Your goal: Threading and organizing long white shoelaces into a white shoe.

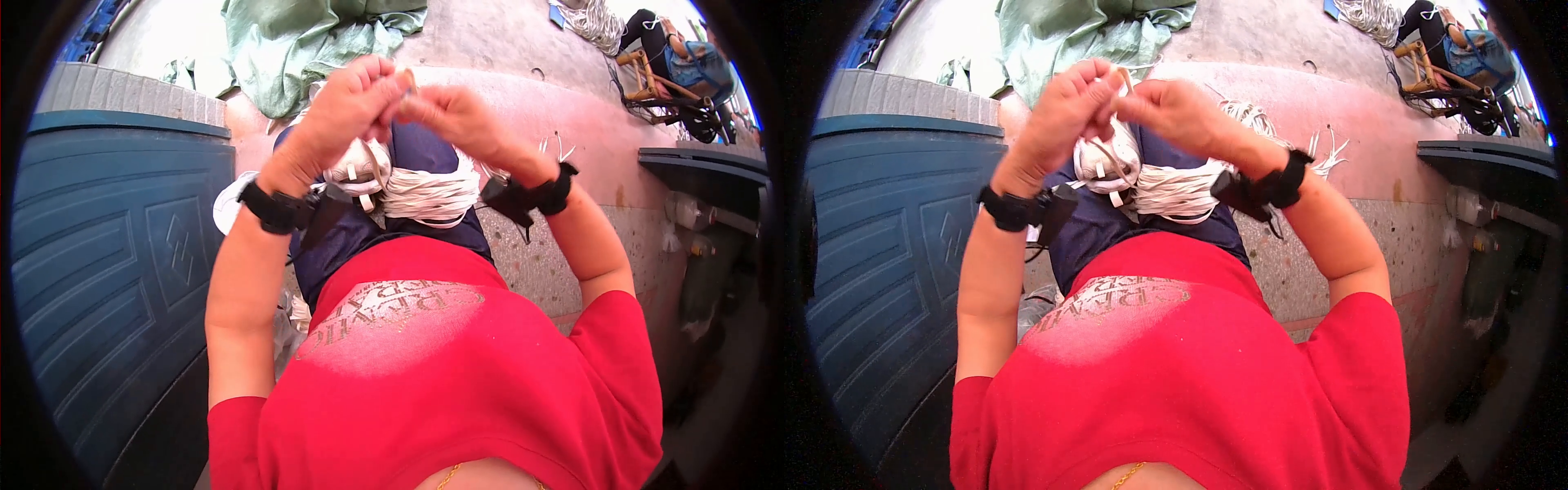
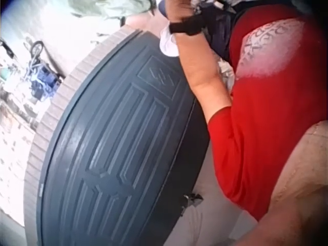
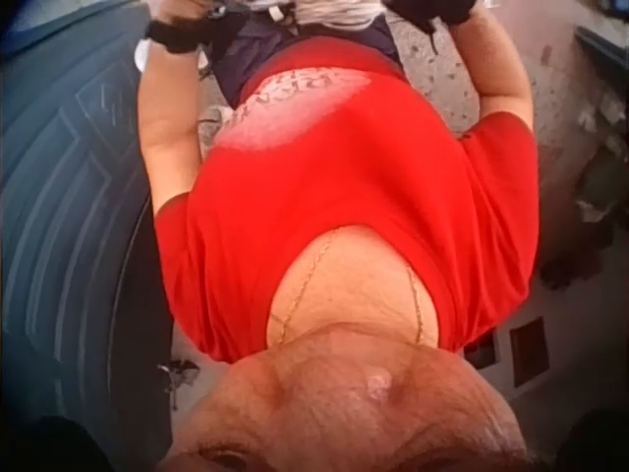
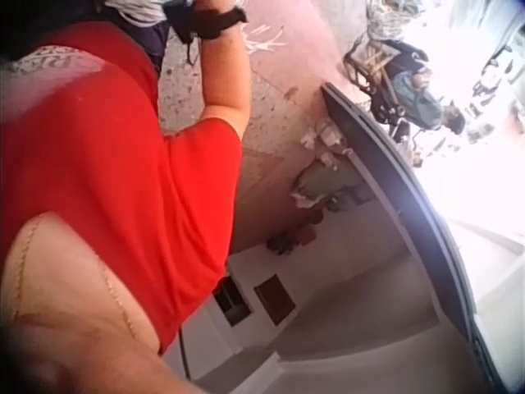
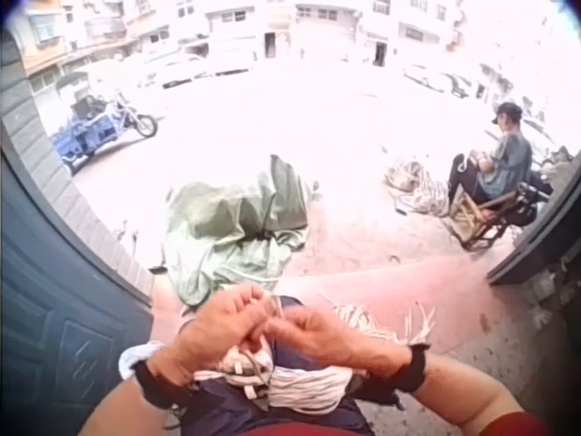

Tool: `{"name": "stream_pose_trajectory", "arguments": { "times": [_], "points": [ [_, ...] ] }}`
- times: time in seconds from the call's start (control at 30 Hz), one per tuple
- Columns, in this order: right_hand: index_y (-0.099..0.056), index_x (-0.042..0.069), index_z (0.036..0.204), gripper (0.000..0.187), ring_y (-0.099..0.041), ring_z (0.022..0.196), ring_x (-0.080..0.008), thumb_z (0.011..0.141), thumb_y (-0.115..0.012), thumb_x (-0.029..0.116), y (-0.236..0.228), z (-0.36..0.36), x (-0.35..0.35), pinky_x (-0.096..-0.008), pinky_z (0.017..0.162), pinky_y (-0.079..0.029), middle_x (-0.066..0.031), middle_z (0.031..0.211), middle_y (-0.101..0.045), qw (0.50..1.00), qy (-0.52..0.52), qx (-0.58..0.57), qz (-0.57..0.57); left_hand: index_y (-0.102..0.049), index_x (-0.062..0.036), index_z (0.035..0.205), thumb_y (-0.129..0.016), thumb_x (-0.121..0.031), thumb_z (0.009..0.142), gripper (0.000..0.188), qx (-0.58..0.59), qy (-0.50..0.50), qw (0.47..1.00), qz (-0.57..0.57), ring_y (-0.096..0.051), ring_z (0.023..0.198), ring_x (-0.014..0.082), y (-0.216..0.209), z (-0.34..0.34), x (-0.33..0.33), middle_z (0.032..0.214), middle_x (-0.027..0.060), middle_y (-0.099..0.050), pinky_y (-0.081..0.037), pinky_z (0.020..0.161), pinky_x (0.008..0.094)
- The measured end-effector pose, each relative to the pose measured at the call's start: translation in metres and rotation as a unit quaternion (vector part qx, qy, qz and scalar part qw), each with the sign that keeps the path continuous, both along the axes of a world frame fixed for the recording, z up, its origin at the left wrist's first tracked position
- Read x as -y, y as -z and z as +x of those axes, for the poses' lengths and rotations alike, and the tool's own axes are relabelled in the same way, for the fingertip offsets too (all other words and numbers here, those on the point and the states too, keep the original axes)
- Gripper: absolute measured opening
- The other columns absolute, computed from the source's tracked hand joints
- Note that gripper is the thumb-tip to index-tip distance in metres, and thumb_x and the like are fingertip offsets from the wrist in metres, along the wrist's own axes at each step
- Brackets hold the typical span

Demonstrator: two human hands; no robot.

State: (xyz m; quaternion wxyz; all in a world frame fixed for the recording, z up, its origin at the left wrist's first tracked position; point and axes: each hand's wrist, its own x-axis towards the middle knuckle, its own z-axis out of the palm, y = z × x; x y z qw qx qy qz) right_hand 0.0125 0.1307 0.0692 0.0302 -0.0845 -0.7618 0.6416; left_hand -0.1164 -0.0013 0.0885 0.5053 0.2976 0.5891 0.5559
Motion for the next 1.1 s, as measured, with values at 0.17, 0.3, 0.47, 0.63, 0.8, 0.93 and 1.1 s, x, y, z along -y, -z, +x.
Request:
{"name": "stream_pose_trajectory", "arguments": {
  "times": [0.17,0.3,0.47,0.63,0.8,0.93,1.1],
  "points": [
    [-0.061,-0.001,0.074,0.041,-0.052,0.063,-0.0095,0.088,-0.049,0.036,-0.042,-0.01,-0.066,-0.0241,0.058,-0.042,-0.0049,0.068,-0.06,0.963,0.096,-0.117,0.224,-0.057,-0.0026,0.091,-0.049,-0.025,0.089,0.024,-0.055,0.06,0.997,0.011,-0.041,0.056,0.0034,-0.014,-0.035,0.016,0.062,-0.0049,-0.044,-0.035,0.051,0.0168],
    [-0.06,-0.001,0.071,0.042,-0.057,0.059,-0.0241,0.085,-0.046,0.036,-0.016,0.016,-0.1,-0.0335,0.058,-0.044,-0.0161,0.062,-0.058,0.923,0.153,0.05,0.348,-0.057,-0.002,0.091,-0.049,-0.025,0.089,0.025,-0.014,0.057,0.992,-0.114,-0.041,0.057,0.0041,0.021,-0.037,0.053,0.063,-0.0048,-0.047,-0.033,0.052,0.0184],
    [-0.061,0.002,0.075,0.042,-0.058,0.075,-0.0366,0.085,-0.04,0.037,0.042,0.033,-0.116,-0.0434,0.068,-0.045,-0.0216,0.077,-0.059,0.841,0.136,0.262,0.453,-0.06,-0.0036,0.084,-0.056,-0.022,0.085,0.018,0.043,0.044,0.981,-0.186,-0.043,0.053,0.0028,0.052,-0.033,0.075,0.061,-0.0041,-0.05,-0.035,0.049,0.0168],
    [-0.045,-0.001,0.117,0.048,-0.048,0.109,-0.0304,0.07,-0.047,-0.004,0.062,0.004,-0.05,-0.0353,0.094,-0.036,-0.0197,0.115,-0.051,0.941,0.071,0.05,0.328,-0.06,-0.004,0.083,-0.055,-0.021,0.084,0.017,-0.054,-0.026,0.966,-0.252,-0.04,0.047,0.0037,0.064,-0.016,0.048,0.059,-0.0048,-0.047,-0.031,0.043,0.0183],
    [-0.05,-0.006,0.107,0.033,-0.057,0.09,-0.0229,0.088,-0.042,0.021,0.069,-0.048,0.034,-0.0313,0.078,-0.044,-0.016,0.094,-0.06,0.998,-0.041,-0.041,0.017,-0.052,-0.0064,0.072,-0.05,-0.017,0.085,0.017,0.023,-0.108,0.983,-0.148,-0.037,0.044,0.006,0.071,-0.001,0.027,0.057,-0.003,-0.043,-0.032,0.041,0.0216],
    [-0.055,-0.001,0.089,0.031,-0.061,0.071,-0.024,0.09,-0.038,0.025,0.061,-0.055,0.058,-0.0338,0.066,-0.047,-0.0132,0.075,-0.062,0.999,-0.035,0.037,0.006,-0.047,-0.0089,0.068,-0.052,-0.022,0.087,0.023,0.167,-0.233,0.949,-0.134,-0.036,0.038,0.0067,0.077,-0.008,0.04,0.053,-0.0017,-0.042,-0.031,0.038,0.0226],
    [-0.059,0.002,0.079,0.031,-0.061,0.068,-0.0289,0.087,-0.041,0.025,0.058,-0.04,0.074,-0.0371,0.062,-0.047,-0.015,0.075,-0.062,0.994,0.009,0.078,0.076,-0.045,-0.0082,0.073,-0.052,-0.036,0.087,0.032,0.205,-0.207,0.951,-0.106,-0.035,0.034,0.006,0.088,0.0,0.054,0.048,-0.0033,-0.04,-0.031,0.035,0.0211]
  ]
}}
